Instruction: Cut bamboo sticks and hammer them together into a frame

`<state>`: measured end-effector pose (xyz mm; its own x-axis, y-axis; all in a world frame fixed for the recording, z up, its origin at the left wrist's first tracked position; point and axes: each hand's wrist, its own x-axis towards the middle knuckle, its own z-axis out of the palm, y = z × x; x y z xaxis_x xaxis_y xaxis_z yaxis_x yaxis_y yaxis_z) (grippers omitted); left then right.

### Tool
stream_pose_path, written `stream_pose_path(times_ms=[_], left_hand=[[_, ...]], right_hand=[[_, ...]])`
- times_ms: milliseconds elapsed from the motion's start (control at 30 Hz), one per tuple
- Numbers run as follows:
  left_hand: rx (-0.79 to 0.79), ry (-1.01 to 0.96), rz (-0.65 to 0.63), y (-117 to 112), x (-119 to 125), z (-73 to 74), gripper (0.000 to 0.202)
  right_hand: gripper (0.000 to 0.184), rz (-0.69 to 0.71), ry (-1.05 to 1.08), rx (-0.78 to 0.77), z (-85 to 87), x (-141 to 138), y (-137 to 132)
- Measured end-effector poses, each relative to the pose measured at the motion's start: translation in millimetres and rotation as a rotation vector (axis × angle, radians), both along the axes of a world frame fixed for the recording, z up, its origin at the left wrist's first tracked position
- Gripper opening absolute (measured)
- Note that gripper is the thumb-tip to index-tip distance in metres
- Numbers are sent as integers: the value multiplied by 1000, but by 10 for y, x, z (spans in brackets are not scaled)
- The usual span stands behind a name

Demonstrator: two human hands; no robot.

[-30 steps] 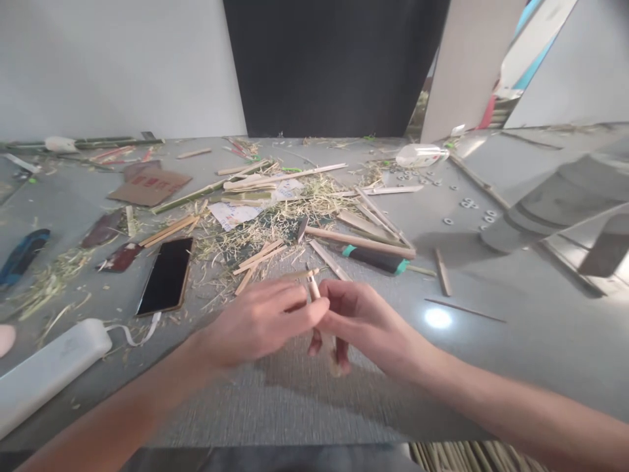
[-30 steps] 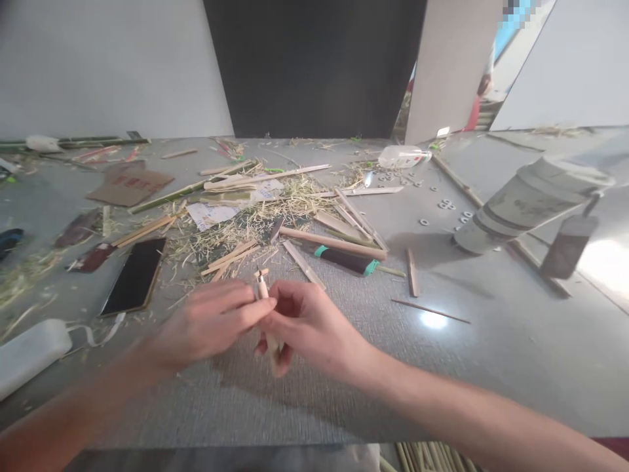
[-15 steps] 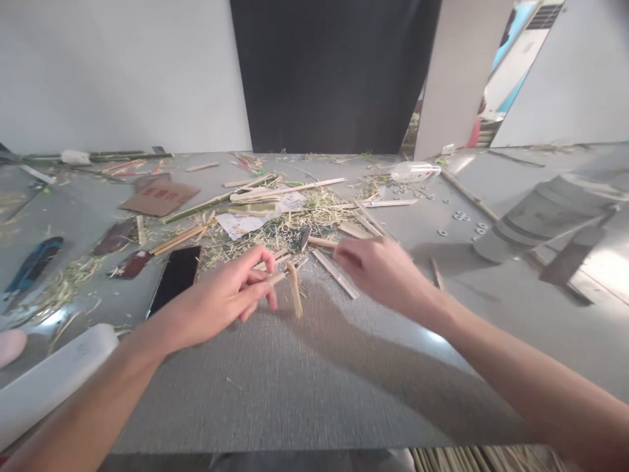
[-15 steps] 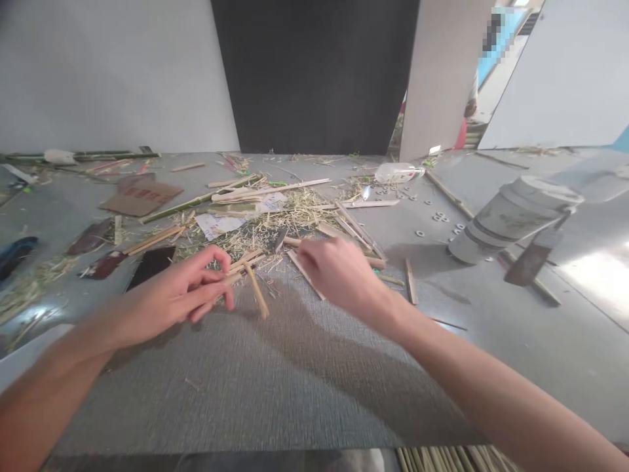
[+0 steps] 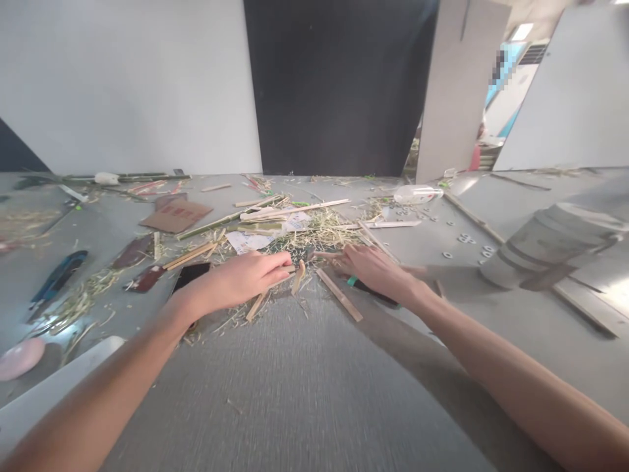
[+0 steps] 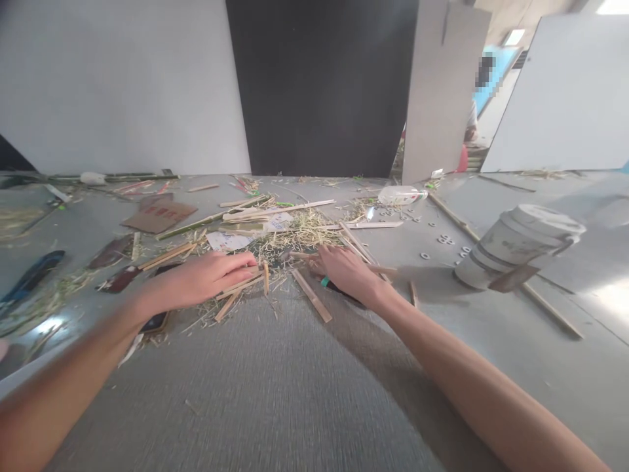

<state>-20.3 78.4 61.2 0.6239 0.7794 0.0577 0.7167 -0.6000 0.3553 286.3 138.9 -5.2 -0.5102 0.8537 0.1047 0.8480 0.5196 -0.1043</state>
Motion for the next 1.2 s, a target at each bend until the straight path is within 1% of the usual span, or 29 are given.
stream_pose_path(times_ms=[67,167,233,267,300,367,500,633,733,767,900,1033,1067,1167,1200], left_hand=[[27,-5,23,-40,-27,-75,31],[64,5,57,-60,-62,-120,34],[97,17,76,-43,-82,-114,37],[110,25,84,-31,-91,-106,38],[118,30,91,-19,-99,-98,39],[132,39,104,-3,-112,-85,38],[137,29,124,-2,-112,-99,36],[152,-3,116,-14,-91,-127,34],[147,52,138,-22,-77,-128,34],[149,68,143,-26,-76,-129,34],[165,92,135,-38,-90,-154,33],[181,123,134,-50,-113,-202,31],[188,131,125,-53,-117,-215,31],[199,147,101,-60,-124,-253,30],[192,147,100,-62,-125,-265,30]], right_hand=[[27,-57,27,28,133,42,-21],[39,-122,82,60,416,77,-129],[44,-98,134,47,591,63,-251],[44,-67,193,26,656,43,-320],[44,-42,229,12,704,17,-389],[43,-10,260,3,748,-44,-509],[40,-29,292,70,722,-139,-629],[40,-5,228,23,705,-160,-643],[40,-86,333,87,692,-155,-650],[39,-91,337,91,677,-155,-653],[37,-18,231,-10,588,-173,-670],[39,-132,375,85,522,-206,-706],[39,-126,367,74,509,-212,-717],[40,-41,261,-18,494,-219,-752],[40,-44,264,-12,497,-218,-762]])
